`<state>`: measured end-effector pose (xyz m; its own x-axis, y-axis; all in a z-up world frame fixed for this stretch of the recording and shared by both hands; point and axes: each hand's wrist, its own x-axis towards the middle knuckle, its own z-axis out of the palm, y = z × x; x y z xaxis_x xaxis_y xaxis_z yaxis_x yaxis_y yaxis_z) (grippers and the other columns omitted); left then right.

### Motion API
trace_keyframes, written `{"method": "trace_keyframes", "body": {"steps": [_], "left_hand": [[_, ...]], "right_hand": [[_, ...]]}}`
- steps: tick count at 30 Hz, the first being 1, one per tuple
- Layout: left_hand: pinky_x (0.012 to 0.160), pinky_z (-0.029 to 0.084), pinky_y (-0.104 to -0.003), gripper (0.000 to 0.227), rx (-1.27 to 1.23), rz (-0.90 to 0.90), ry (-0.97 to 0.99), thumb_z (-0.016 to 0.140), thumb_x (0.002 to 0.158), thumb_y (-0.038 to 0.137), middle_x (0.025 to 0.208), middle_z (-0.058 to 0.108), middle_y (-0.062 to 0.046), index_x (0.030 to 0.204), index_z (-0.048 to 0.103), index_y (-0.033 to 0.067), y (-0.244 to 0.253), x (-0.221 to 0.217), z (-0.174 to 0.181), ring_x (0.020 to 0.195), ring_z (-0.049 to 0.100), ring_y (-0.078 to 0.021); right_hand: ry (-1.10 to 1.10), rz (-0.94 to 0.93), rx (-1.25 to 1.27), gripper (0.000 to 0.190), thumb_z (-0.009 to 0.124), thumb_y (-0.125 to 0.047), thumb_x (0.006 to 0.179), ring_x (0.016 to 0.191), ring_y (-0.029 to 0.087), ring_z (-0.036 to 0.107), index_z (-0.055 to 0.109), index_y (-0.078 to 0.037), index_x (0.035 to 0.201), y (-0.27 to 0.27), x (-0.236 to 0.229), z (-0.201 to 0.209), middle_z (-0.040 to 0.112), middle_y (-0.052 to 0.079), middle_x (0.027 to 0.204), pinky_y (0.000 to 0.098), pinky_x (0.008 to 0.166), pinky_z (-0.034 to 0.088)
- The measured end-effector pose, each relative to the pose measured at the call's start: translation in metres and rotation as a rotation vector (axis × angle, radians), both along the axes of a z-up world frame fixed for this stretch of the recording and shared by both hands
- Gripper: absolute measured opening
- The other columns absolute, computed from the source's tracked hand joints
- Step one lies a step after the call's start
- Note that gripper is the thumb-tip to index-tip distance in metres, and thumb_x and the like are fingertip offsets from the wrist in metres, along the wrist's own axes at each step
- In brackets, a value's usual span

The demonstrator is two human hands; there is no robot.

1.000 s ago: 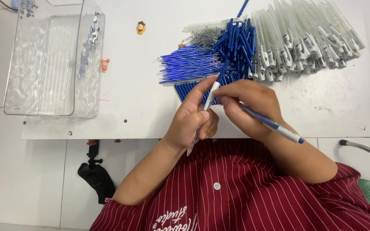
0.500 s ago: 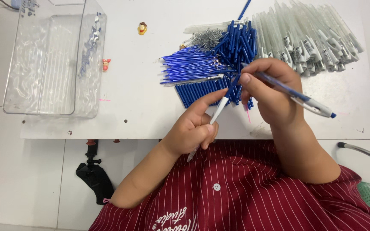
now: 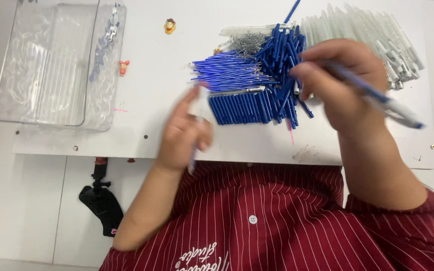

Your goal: The person picks up blue ink cartridges and inserts them into pen barrels one at a time, then places the assembled pens into a clear plastic bin.

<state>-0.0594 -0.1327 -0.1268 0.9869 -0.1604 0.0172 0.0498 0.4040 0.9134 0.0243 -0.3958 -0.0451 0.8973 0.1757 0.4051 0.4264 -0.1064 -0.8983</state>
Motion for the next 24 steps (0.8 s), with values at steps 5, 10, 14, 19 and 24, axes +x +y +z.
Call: {"method": "trace_keyframes", "body": {"steps": [5,10,14,19,24], "left_hand": [[0.056,0.045,-0.023,0.078,0.004,0.48,-0.017,0.044,0.087,-0.002,0.049,0.04,-0.004,0.163,0.028,0.0068,0.035,0.007,0.004,0.049,0.048,-0.0139],[0.05,0.044,-0.027,0.078,-0.002,0.528,0.021,0.044,0.088,-0.003,0.048,0.039,-0.006,0.163,0.029,0.0111,0.035,0.014,-0.009,0.046,0.048,-0.0177],[0.048,0.044,-0.027,0.077,0.062,0.549,-0.006,0.045,0.086,-0.001,0.049,0.042,-0.008,0.162,0.033,0.0101,0.035,0.017,-0.009,0.045,0.048,-0.0184],[0.049,0.045,-0.025,0.077,0.164,0.55,-0.04,0.046,0.084,-0.001,0.049,0.046,-0.008,0.16,0.036,0.0088,0.03,0.016,-0.012,0.045,0.049,-0.0168],[0.05,0.046,-0.025,0.077,0.2,0.544,-0.057,0.046,0.083,-0.001,0.049,0.047,-0.007,0.159,0.038,0.0078,0.029,0.016,-0.01,0.044,0.049,-0.0162]], "right_hand": [[0.032,0.271,-0.496,0.015,0.078,-0.008,0.086,0.079,0.032,0.077,0.08,-0.012,0.1,0.075,-0.015,-0.009,0.078,0.01,0.084,0.0384,0.067,0.061],[-0.042,0.418,-0.704,0.018,0.074,-0.006,0.088,0.079,0.038,0.075,0.074,-0.004,0.106,0.121,-0.012,-0.045,0.075,0.018,0.085,0.045,0.065,0.06],[-0.122,0.384,-0.856,0.02,0.068,-0.006,0.09,0.081,0.034,0.075,0.073,-0.007,0.109,0.134,-0.001,-0.063,0.073,0.015,0.09,0.0412,0.065,0.061],[-0.207,0.334,-0.908,0.022,0.069,-0.007,0.091,0.083,0.036,0.075,0.072,-0.006,0.113,0.129,0.005,-0.066,0.072,0.017,0.095,0.0429,0.065,0.061],[-0.206,0.278,-0.924,0.023,0.069,-0.008,0.089,0.083,0.039,0.074,0.071,-0.007,0.111,0.125,0.008,-0.069,0.07,0.017,0.097,0.0477,0.066,0.06]]}}
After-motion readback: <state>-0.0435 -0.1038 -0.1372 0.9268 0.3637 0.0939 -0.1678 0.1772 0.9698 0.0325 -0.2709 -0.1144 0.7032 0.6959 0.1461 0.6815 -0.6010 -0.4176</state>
